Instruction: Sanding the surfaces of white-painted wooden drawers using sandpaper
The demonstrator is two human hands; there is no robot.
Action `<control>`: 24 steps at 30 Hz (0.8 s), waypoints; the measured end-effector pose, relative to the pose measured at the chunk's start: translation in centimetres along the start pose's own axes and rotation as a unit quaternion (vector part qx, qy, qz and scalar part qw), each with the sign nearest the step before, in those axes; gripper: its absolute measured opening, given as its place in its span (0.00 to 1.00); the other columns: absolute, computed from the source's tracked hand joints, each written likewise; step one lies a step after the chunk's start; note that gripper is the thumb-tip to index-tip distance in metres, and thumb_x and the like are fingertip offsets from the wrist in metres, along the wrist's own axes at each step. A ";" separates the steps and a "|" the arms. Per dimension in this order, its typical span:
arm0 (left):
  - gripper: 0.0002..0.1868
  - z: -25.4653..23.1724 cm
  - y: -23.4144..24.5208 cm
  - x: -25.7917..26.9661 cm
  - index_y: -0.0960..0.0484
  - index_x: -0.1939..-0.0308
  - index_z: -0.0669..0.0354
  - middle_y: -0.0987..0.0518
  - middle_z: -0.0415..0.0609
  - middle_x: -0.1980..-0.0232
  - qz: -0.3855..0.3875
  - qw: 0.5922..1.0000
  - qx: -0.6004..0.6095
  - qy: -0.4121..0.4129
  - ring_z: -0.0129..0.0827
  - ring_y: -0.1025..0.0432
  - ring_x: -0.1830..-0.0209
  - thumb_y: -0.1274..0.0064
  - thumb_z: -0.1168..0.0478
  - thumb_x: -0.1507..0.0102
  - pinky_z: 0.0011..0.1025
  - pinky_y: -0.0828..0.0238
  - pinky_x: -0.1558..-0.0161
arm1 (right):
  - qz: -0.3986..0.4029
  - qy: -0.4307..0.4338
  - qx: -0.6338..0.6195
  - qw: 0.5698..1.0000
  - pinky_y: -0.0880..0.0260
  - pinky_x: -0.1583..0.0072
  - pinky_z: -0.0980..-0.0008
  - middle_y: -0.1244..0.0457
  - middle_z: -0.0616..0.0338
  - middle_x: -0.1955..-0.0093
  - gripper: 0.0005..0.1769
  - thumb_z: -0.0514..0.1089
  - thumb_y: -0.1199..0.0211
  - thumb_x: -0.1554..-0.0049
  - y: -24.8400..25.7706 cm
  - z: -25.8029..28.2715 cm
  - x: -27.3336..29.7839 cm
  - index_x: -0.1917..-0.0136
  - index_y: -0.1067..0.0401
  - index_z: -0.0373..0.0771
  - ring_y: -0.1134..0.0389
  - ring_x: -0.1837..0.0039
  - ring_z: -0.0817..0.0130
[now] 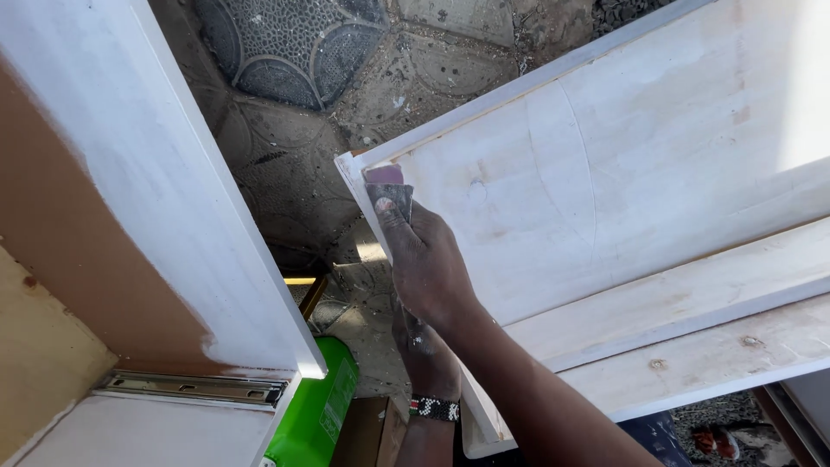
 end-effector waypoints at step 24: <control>0.32 -5.8 -1.9 1.8 0.18 0.18 0.66 0.19 0.70 0.21 0.060 0.991 -0.074 -0.095 0.61 0.29 0.17 0.57 0.45 0.15 0.58 0.41 0.14 | 0.055 0.091 0.309 0.945 0.18 0.54 0.54 0.24 0.40 0.57 0.17 0.37 0.44 0.25 0.6 5.0 -3.9 0.36 0.14 0.33 0.18 0.58 0.46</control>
Point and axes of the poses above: each hand's wrist, its own x-axis away from the middle knuckle, its own y-axis out of the back of the hand, z = x × y, the point moved 10 cm from there along -x, towards the middle knuckle
